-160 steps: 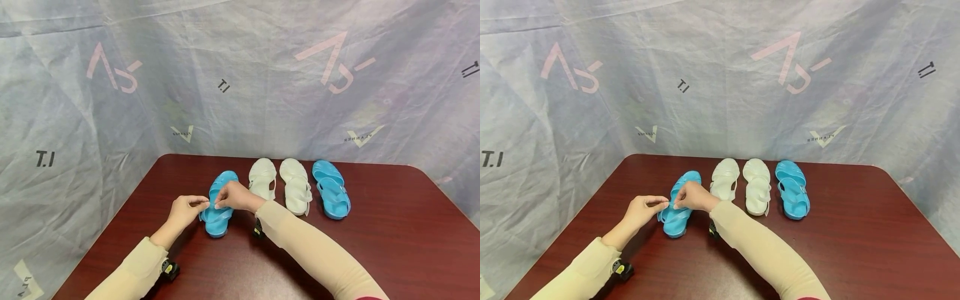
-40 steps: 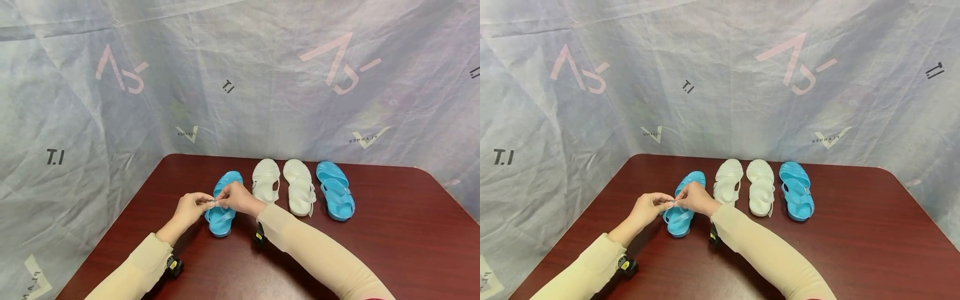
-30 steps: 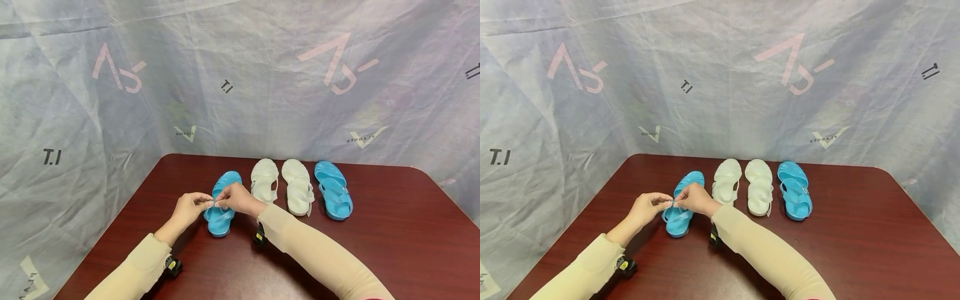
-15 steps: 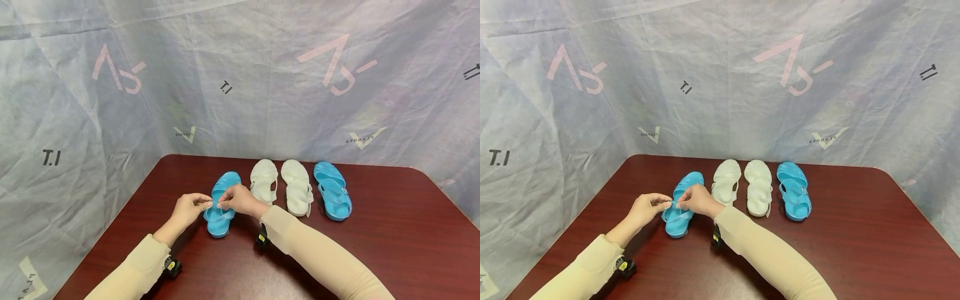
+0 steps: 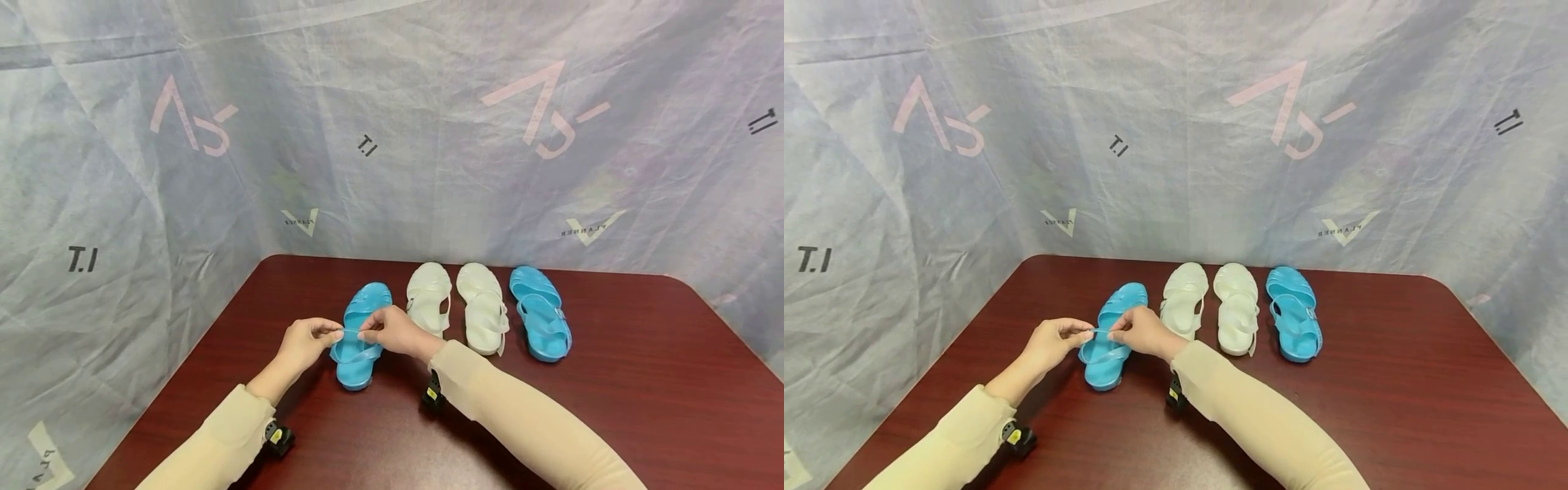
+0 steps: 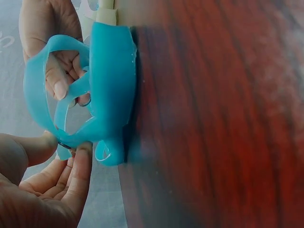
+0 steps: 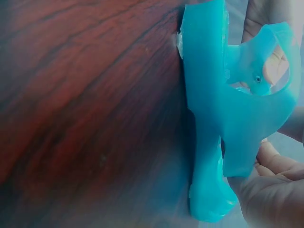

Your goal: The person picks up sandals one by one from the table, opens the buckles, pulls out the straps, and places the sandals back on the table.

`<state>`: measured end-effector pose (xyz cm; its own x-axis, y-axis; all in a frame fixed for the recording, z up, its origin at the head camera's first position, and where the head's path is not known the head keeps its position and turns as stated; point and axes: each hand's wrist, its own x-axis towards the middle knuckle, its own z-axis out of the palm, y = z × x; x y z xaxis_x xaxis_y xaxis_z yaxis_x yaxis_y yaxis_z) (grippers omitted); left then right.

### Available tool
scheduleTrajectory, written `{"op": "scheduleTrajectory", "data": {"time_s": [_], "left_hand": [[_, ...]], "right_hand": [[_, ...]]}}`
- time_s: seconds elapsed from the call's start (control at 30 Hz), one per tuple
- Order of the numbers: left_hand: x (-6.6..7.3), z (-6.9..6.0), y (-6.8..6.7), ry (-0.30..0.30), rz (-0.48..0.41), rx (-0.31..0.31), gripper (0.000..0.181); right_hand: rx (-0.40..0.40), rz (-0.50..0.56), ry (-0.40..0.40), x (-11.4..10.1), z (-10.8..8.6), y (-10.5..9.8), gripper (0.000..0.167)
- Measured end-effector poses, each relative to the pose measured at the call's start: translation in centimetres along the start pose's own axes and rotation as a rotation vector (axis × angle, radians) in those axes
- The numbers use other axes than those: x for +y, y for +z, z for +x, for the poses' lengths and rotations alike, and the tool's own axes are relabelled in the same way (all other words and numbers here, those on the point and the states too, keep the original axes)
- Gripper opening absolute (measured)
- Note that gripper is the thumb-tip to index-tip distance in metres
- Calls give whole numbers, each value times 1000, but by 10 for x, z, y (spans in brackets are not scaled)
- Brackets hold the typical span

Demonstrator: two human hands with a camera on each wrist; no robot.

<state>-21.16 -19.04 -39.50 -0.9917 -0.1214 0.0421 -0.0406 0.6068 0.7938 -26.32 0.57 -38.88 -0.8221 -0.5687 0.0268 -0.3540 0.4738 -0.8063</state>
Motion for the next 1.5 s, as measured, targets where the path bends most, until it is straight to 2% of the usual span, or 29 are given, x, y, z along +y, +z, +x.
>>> {"op": "scheduleTrajectory", "data": {"time_s": [0.5, 1.17, 1.5], "left_hand": [[0, -1, 0, -26, -21, -3, 18], [1, -3, 2, -21, -38, 4, 18], [3, -4, 0, -22, -23, 9, 19]], "right_hand": [[49, -55, -10, 2, -7, -5, 13], [53, -42, 8, 6, -9, -5, 13], [48, -47, -14, 5, -10, -5, 12]]}}
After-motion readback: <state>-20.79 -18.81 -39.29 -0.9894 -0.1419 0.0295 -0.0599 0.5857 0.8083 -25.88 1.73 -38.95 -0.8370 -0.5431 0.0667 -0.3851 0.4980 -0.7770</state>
